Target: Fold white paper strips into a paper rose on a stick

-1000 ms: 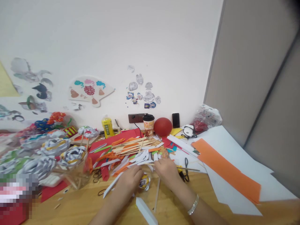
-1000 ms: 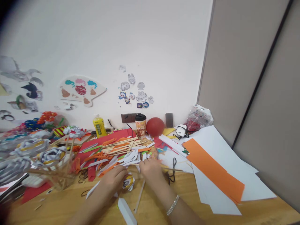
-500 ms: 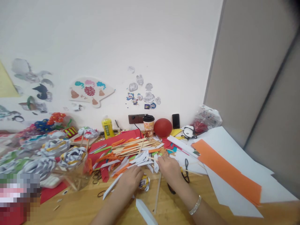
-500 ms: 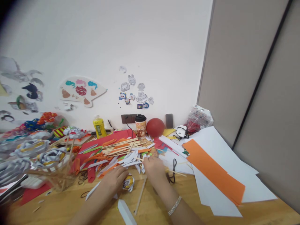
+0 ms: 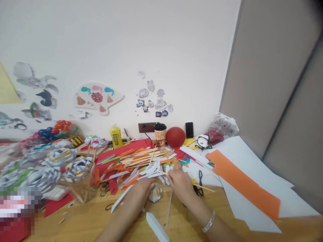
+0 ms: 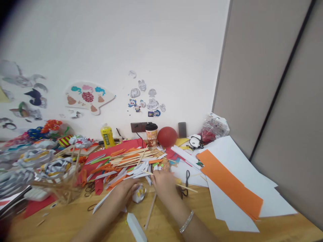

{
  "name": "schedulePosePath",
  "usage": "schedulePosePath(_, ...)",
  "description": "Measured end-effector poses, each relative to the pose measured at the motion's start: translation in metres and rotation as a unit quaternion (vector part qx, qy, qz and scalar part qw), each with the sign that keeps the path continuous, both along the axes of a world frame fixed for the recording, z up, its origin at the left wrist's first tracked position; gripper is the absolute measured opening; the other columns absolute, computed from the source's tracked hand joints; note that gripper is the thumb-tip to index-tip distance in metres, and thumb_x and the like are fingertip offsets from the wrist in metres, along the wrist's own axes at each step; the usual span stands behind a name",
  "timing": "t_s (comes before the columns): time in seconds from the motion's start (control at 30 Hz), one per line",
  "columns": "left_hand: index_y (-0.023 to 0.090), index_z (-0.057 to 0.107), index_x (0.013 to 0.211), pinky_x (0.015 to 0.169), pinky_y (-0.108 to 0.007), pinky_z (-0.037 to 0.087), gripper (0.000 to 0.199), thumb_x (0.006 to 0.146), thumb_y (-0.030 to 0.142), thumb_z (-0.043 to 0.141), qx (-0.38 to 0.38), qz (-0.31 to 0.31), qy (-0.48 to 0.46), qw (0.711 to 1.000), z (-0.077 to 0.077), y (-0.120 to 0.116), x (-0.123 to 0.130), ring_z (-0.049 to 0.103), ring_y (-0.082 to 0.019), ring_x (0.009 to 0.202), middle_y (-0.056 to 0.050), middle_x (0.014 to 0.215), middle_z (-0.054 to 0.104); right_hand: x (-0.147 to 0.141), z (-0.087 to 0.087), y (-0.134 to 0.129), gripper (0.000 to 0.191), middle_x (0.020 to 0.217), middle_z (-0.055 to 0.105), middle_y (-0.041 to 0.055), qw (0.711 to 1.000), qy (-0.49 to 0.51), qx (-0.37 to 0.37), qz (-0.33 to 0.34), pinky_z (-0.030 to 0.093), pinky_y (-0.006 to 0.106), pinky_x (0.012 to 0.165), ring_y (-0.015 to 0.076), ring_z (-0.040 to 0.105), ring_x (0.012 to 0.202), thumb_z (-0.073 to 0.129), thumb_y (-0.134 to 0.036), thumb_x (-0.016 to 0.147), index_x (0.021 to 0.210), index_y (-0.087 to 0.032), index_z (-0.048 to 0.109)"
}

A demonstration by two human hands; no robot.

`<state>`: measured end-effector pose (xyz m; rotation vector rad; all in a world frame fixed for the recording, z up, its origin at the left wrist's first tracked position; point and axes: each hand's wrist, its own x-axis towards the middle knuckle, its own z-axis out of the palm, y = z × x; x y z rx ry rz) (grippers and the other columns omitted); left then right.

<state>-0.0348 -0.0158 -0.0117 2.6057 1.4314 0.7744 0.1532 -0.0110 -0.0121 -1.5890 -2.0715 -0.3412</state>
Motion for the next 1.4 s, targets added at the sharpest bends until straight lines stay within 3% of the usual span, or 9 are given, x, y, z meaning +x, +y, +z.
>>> schedulePosePath(0.1, 0.019, 0.057, 0.102, 0.073, -0.032, 0.048, 0.029, 0.077, 0.032, 0.055, -0.058, 0.023, -0.039, 0.997, 0.006, -0.005, 0.001, 0.062, -0.022, 0.086, -0.008, 0.096, 0.067, 0.001, 0.001, 0.000, 0.014, 0.070, 0.066, 0.0014, 1.000, 0.010, -0.012, 0.002, 0.027, 0.022, 0.051, 0.0137, 0.058, 0.063, 0.050, -0.021, 0.084, 0.074, -0.019, 0.059)
schedulePosePath(0.2, 0.020, 0.053, 0.109, 0.078, -0.036, 0.047, 0.048, 0.064, 0.030, 0.067, -0.060, 0.021, -0.047, 0.997, 0.005, -0.009, 0.004, 0.060, -0.026, 0.092, -0.009, 0.102, 0.065, 0.001, 0.000, 0.000, 0.013, 0.072, 0.066, 0.0014, 1.000, 0.015, -0.019, 0.006, 0.028, 0.022, 0.052, 0.0143, 0.059, 0.065, 0.050, -0.020, 0.083, 0.075, -0.020, 0.060)
schedulePosePath(0.4, 0.019, 0.045, 0.118, 0.093, -0.039, 0.041, 0.058, 0.063, 0.008, 0.058, -0.068, -0.047, -0.123, 0.989, -0.020, 0.000, 0.008, 0.052, -0.024, 0.109, -0.011, 0.119, 0.056, -0.004, 0.001, -0.004, 0.016, 0.072, 0.066, 0.0012, 0.998, 0.021, -0.051, 0.029, 0.030, 0.022, 0.054, 0.0136, 0.059, 0.064, 0.048, -0.020, 0.084, 0.075, -0.020, 0.062)
schedulePosePath(0.53, 0.019, 0.037, 0.124, 0.096, -0.042, 0.038, 0.066, 0.062, 0.003, 0.052, -0.104, -0.043, -0.203, 0.973, -0.036, 0.006, 0.008, 0.047, -0.024, 0.115, -0.012, 0.124, 0.050, -0.007, 0.002, -0.008, 0.019, 0.077, 0.067, 0.0017, 0.994, 0.027, -0.088, 0.051, 0.032, 0.022, 0.055, 0.0148, 0.060, 0.069, 0.047, -0.029, 0.085, 0.079, -0.020, 0.063)
schedulePosePath(0.7, 0.018, 0.045, 0.106, 0.087, -0.035, 0.044, 0.051, 0.059, 0.002, 0.053, -0.136, -0.073, -0.282, 0.947, -0.037, 0.002, 0.015, 0.053, -0.021, 0.102, -0.008, 0.107, 0.055, -0.009, 0.001, -0.010, 0.023, 0.078, 0.068, 0.0036, 0.992, 0.022, -0.113, 0.043, 0.031, 0.023, 0.055, 0.0167, 0.061, 0.069, 0.045, -0.034, 0.085, 0.083, -0.020, 0.062)
schedulePosePath(0.87, 0.019, 0.046, 0.088, 0.075, -0.033, 0.048, 0.037, 0.057, 0.009, 0.064, -0.131, -0.049, -0.265, 0.954, -0.033, -0.001, 0.019, 0.055, -0.020, 0.086, -0.003, 0.091, 0.055, -0.009, 0.002, -0.010, 0.026, 0.075, 0.068, 0.0050, 0.991, 0.010, -0.134, 0.013, 0.031, 0.023, 0.053, 0.0175, 0.061, 0.067, 0.044, -0.035, 0.085, 0.079, -0.019, 0.063)
schedulePosePath(1.03, 0.020, 0.046, 0.092, 0.078, -0.036, 0.048, 0.032, 0.064, 0.009, 0.056, -0.114, -0.042, -0.245, 0.962, -0.032, 0.002, 0.017, 0.055, -0.019, 0.089, -0.004, 0.094, 0.054, -0.004, 0.005, -0.008, 0.025, 0.077, 0.067, 0.0050, 0.994, 0.008, -0.112, 0.007, 0.033, 0.024, 0.056, 0.0163, 0.059, 0.068, 0.043, -0.029, 0.087, 0.078, -0.019, 0.063)
schedulePosePath(1.23, 0.023, 0.033, 0.113, 0.082, -0.040, 0.049, 0.058, 0.063, 0.006, 0.059, -0.091, -0.026, -0.243, 0.966, -0.035, 0.007, 0.009, 0.053, -0.022, 0.100, -0.008, 0.108, 0.047, 0.002, 0.006, -0.008, 0.020, 0.078, 0.062, 0.0025, 0.992, -0.035, -0.038, 0.118, 0.033, 0.024, 0.064, 0.0155, 0.054, 0.076, 0.043, -0.016, 0.086, 0.090, -0.021, 0.062)
schedulePosePath(1.4, 0.025, 0.036, 0.119, 0.092, -0.043, 0.041, 0.066, 0.061, -0.002, 0.054, -0.072, -0.059, -0.170, 0.981, -0.029, 0.003, 0.009, 0.045, -0.024, 0.109, -0.008, 0.114, 0.044, -0.001, 0.001, -0.009, 0.014, 0.074, 0.061, 0.0020, 0.984, -0.052, 0.007, 0.167, 0.030, 0.025, 0.061, 0.0157, 0.052, 0.071, 0.052, -0.030, 0.083, 0.084, -0.020, 0.061)
